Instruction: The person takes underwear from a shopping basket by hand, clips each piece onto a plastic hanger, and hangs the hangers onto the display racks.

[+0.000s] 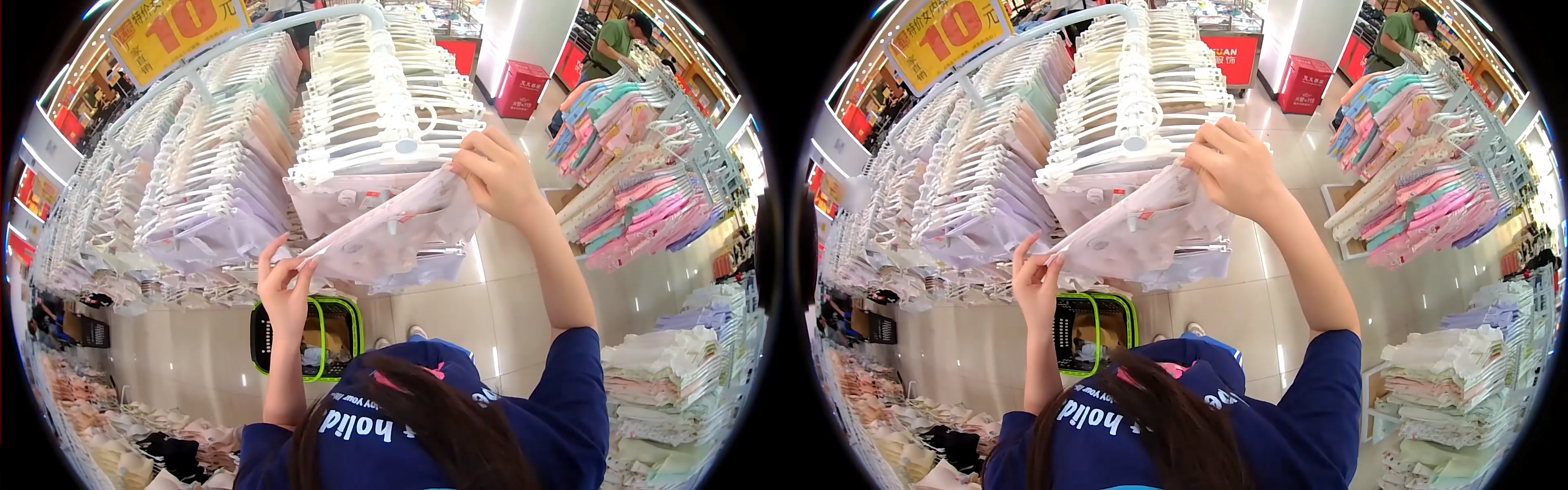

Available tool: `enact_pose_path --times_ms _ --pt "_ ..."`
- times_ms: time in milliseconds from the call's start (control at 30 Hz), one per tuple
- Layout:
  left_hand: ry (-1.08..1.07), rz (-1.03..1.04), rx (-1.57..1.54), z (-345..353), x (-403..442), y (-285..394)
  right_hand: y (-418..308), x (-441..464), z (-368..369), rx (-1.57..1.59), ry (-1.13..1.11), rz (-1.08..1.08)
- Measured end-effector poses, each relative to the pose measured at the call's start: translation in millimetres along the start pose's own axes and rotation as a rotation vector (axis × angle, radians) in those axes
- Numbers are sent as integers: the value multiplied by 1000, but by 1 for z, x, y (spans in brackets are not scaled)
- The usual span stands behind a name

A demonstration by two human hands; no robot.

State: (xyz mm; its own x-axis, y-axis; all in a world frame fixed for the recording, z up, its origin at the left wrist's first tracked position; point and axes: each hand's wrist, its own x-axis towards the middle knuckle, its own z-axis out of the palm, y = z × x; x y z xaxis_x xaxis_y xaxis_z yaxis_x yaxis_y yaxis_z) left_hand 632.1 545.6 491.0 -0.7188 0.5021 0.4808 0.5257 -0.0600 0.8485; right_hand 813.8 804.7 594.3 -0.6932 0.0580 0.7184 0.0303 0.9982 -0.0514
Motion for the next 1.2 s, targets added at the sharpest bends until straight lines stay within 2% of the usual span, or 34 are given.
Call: enact_pose_path --times_ms 100,233,400,600,733,833,1000,1200 --pt "-158 -295 -256 -1 2 -5 1 -7 -8 -14 -20 27" --pt "-180 -300 -347 6 -3 10 -1 -30 -21 57 -17 115" --pt "-119 -94 -350 13 -8 24 -13 -62 -44 245 -133 322" --pt "-169 118 -338 17 -2 39 -20 -76 -69 442 -152 400" --pt "-358 110 -200 12 10 38 -27 -82 -81 479 -132 473" --pt "-587 293 62 14 24 58 -33 -78 -89 446 -107 501" --pt "-816 328 12 12 31 55 -31 -76 -92 319 -96 436" --pt "-891 275 -7 20 23 46 -31 -83 -90 298 -132 474"
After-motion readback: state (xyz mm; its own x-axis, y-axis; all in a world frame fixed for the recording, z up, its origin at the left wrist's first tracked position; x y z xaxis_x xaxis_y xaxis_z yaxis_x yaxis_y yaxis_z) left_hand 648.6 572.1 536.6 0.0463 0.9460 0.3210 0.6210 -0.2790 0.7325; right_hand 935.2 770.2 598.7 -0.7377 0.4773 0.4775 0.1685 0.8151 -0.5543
